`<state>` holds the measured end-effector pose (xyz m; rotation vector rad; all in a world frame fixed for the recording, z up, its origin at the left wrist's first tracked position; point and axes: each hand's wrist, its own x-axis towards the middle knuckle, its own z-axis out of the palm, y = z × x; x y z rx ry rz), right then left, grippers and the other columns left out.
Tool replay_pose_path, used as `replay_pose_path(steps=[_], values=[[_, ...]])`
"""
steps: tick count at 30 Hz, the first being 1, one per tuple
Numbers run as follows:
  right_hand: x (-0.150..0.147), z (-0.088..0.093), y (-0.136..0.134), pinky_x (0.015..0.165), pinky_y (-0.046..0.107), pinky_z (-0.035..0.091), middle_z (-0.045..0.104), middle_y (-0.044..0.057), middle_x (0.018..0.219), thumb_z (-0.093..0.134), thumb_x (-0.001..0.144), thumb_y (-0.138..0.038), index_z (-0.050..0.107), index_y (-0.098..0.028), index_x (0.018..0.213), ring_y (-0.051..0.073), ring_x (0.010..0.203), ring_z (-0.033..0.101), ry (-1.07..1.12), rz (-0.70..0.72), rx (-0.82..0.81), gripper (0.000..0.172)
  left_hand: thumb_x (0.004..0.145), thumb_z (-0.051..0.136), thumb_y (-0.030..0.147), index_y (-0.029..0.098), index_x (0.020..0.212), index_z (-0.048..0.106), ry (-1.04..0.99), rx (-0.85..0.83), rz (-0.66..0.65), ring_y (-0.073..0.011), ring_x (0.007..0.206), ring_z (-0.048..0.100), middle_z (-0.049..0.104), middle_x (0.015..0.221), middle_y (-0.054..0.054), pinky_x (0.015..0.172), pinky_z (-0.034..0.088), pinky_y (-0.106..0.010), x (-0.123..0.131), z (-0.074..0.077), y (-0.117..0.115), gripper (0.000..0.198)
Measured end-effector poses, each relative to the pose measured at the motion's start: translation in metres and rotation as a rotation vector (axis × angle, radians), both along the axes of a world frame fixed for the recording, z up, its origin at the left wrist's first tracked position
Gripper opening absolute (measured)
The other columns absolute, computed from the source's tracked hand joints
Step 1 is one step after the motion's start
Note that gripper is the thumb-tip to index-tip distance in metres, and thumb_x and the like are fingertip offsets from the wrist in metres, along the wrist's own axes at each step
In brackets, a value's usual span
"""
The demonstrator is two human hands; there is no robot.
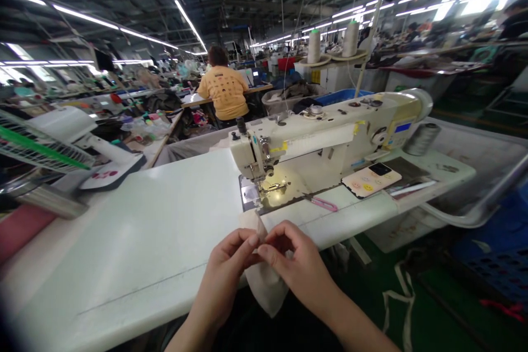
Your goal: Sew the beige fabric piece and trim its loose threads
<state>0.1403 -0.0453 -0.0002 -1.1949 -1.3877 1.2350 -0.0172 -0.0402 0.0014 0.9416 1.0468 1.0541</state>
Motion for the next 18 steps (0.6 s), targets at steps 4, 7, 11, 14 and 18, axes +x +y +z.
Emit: replay_pose_path(steps=[4,7,11,14,18], values=[[-0.002,0.0,-0.001,0.074,0.03,0.048,0.062,0.003,0.084,0.067,0.079,-0.044,0.058,-0.019,0.088,0.017,0.08,0.06,-0.029,-0.061,0.028,0.028,0.08,0.073,0.047,0.014,0.081,0.066,0.017,0.01,-0.039,-0.0143,0.081,0.058,0.061,0.08,-0.003,0.082,0.051,-0.028,0.0,-0.003,-0.001,0.034],[-0.002,0.0,0.0,0.073,0.028,0.048,0.06,0.003,0.084,0.067,0.08,-0.044,0.058,-0.019,0.09,0.016,0.08,0.058,-0.011,-0.028,-0.006,0.029,0.081,0.072,0.046,0.014,0.082,0.066,0.002,-0.002,-0.07,-0.0154,0.084,0.058,0.062,0.084,-0.004,0.084,0.05,-0.029,0.0,-0.003,0.002,0.033],[-0.002,-0.007,0.002,0.067,0.024,0.047,0.053,-0.001,0.079,0.072,0.076,-0.051,0.054,-0.019,0.097,0.013,0.073,0.054,0.085,0.011,-0.086,0.042,0.079,0.074,0.04,0.015,0.077,0.064,0.073,0.114,-0.085,-0.0145,0.08,0.057,0.062,0.081,-0.004,0.077,0.047,-0.025,0.0,-0.003,0.005,0.027],[-0.002,-0.016,0.004,0.064,0.023,0.047,0.051,-0.001,0.078,0.069,0.077,-0.056,0.054,-0.019,0.089,0.013,0.072,0.054,0.067,0.028,-0.078,0.042,0.079,0.071,0.037,0.015,0.073,0.061,0.166,0.245,-0.091,-0.0157,0.077,0.057,0.061,0.078,-0.005,0.072,0.047,-0.025,0.002,-0.012,0.003,0.025],[0.004,-0.035,0.014,0.067,0.022,0.051,0.055,0.001,0.077,0.052,0.091,-0.05,0.056,-0.019,0.08,0.015,0.074,0.06,-0.075,0.1,0.042,0.033,0.084,0.063,0.046,0.016,0.074,0.057,0.23,0.306,0.052,-0.0116,0.062,0.047,0.055,0.072,-0.004,0.052,0.035,-0.02,0.01,-0.044,0.003,0.032]])
